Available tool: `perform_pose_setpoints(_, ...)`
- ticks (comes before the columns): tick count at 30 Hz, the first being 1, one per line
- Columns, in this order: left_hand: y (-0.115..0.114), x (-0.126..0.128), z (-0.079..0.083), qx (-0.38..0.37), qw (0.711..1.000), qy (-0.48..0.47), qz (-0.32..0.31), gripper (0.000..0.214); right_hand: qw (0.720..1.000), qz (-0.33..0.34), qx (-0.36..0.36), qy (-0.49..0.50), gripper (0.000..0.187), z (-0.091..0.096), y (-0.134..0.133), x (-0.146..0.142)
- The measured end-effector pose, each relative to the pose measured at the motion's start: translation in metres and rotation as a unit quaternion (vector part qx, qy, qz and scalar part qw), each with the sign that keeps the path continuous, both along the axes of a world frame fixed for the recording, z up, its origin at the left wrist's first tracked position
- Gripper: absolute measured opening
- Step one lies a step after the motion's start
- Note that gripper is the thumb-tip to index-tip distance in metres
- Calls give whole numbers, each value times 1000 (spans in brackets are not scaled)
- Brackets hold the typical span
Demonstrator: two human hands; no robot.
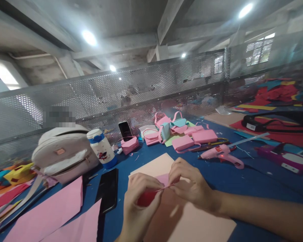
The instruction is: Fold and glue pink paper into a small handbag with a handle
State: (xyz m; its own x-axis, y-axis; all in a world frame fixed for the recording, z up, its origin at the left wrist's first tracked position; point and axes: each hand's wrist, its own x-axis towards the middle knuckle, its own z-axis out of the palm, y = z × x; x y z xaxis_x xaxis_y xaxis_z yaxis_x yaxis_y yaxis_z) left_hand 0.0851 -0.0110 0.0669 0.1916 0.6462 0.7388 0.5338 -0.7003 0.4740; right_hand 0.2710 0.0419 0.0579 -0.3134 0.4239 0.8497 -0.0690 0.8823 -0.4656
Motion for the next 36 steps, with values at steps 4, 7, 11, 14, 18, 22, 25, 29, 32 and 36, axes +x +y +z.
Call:
perform_pose_setpoints(4, -1, 1, 1, -1, 1000, 3, 1, 15, 1000, -3, 3, -3, 8, -1, -1, 0)
perform_pose_setpoints(7, -2, 1, 2, 1, 1000, 7, -3, 15, 1000, -2, 2, -6, 7, -2, -1, 0)
perform_pose_setpoints(11, -2, 2, 3, 11, 1000, 5, -6, 16, 1000, -2, 2, -6, 6, -1, 0, 0)
perform_pose_setpoints(14, -1, 3, 2, 0, 1000, 0, 6, 14, 1000, -5, 2, -6, 8, 1, -1, 0)
perform_pose_setpoints(18, -2, 4, 1, -13, 1000, 2, 17, 13, 1000, -5, 5, -5, 8, 0, -1, 0)
perform_pose_setpoints(22, -3, 4, 2, -3, 1000, 10, 13, 12, 1000, -6, 10, -8, 10, 0, -2, -1)
perform_pose_setpoints(25, -3, 4, 3, -1, 1000, 10, 3, 15, 1000, -4, 12, -7, 8, 0, -2, -1)
perform_pose_setpoints(29, -2, 4, 3, -6, 1000, 8, -3, 16, 1000, -2, 13, -4, 6, -1, -2, -1)
perform_pose_setpoints(32, -2, 4, 3, -7, 1000, 14, 2, 13, 1000, -5, 15, -7, 7, 1, -2, -1)
perform_pose_setpoints(36, -3, 5, 4, -8, 1000, 22, 16, 10, 1000, -7, 11, -17, 9, 3, -4, 0)
